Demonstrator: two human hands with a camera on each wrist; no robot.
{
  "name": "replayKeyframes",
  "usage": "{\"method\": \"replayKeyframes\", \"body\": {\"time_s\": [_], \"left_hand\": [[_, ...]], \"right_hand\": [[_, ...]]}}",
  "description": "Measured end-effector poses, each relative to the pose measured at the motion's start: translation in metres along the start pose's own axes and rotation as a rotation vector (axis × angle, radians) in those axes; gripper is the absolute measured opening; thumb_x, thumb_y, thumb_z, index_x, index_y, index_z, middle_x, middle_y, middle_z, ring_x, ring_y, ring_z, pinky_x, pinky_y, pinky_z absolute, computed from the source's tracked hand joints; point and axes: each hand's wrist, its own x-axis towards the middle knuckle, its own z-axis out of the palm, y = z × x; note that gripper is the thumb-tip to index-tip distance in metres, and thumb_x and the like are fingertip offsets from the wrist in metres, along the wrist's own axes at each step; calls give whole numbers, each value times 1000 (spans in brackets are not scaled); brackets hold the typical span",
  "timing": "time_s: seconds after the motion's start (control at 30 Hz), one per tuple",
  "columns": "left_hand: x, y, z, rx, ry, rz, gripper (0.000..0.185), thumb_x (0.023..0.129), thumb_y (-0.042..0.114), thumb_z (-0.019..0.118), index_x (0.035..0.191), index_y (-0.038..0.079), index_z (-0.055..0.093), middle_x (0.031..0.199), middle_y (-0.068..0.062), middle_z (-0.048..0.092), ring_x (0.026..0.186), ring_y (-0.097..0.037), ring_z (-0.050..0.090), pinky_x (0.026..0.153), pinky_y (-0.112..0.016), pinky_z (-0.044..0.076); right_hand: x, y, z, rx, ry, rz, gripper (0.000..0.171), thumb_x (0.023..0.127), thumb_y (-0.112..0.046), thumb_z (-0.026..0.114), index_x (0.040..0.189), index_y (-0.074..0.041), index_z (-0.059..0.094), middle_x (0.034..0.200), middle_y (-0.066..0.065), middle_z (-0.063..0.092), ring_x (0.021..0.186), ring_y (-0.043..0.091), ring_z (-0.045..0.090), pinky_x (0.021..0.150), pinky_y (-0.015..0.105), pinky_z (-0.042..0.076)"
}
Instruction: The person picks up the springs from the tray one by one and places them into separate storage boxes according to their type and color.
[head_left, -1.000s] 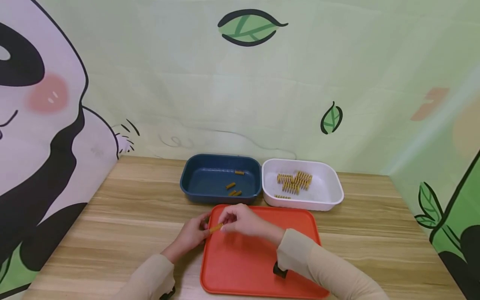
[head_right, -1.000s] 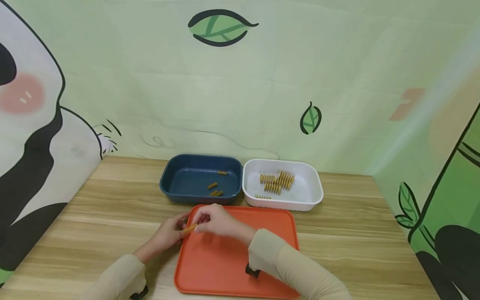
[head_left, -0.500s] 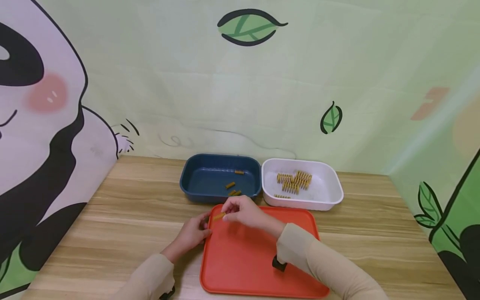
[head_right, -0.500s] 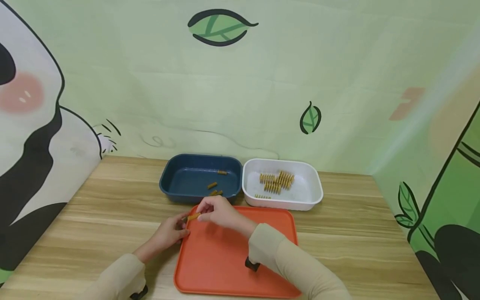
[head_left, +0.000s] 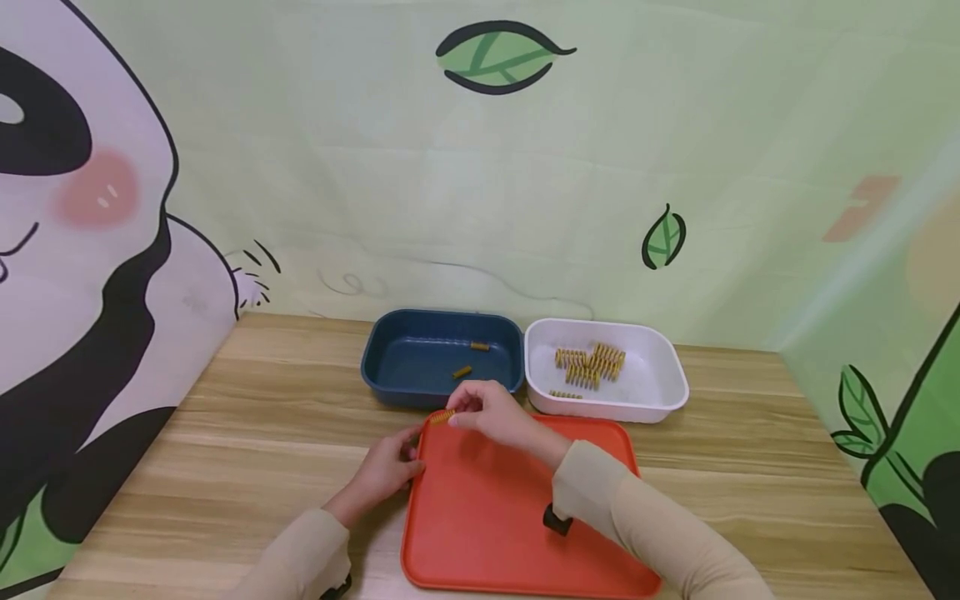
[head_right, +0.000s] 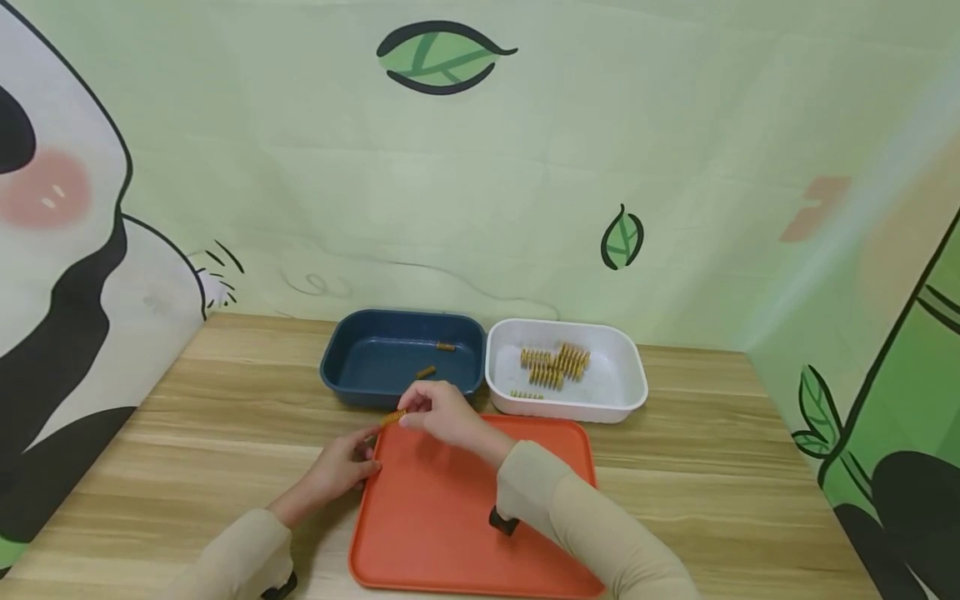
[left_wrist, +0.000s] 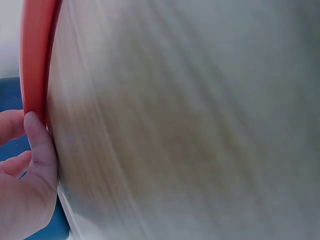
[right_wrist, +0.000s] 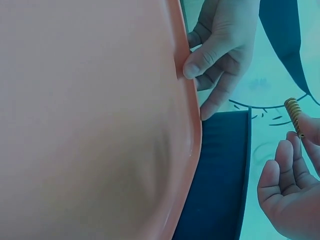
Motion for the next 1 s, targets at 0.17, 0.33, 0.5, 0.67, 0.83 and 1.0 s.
{"method": "replayKeyframes", "body": {"time_s": [0.17,0.33,0.5,0.67,0.83,1.0], "left_hand": [[1,-1,0,-3,1,-4,52,75,-4,60,126,-1,46,71,-6,50,47,-11,43,43,-23,41],[1,-2,1,-1,10,-2,52,75,-4,60,125,-1,46,72,-6,50,48,-11,44,43,-23,42],[2,-3,2,-3,14,2,53,74,-4,61,125,-1,46,72,-5,50,48,-11,44,43,-24,42],[2,-4,2,4,13,0,52,74,-4,61,125,-1,46,72,-5,50,48,-11,43,43,-24,42],[1,-4,2,0,13,1,53,74,-4,61,125,-1,46,72,-5,49,48,-11,43,42,-23,41],[1,-3,3,-4,16,2,53,74,-4,61,125,-1,46,72,-5,49,47,-11,43,42,-23,41]], "right_hand": [[4,2,-3,4,27,22,15,78,-8,64,92,-2,63,84,13,59,69,15,49,63,20,43],[9,6,-6,-28,70,38,14,79,-10,63,92,-4,63,82,10,59,67,15,49,61,21,44],[12,11,-8,-48,126,56,12,79,-7,63,90,-4,62,79,7,59,65,13,49,59,19,44],[14,13,-12,-44,148,49,12,79,-8,63,90,-2,62,80,11,60,64,15,50,58,21,44],[16,17,-16,-44,143,11,11,80,-12,63,89,-5,62,77,5,59,63,13,51,58,22,46],[20,20,-18,-59,170,26,12,79,-10,63,90,-3,62,77,5,59,63,14,50,58,21,45]]}}
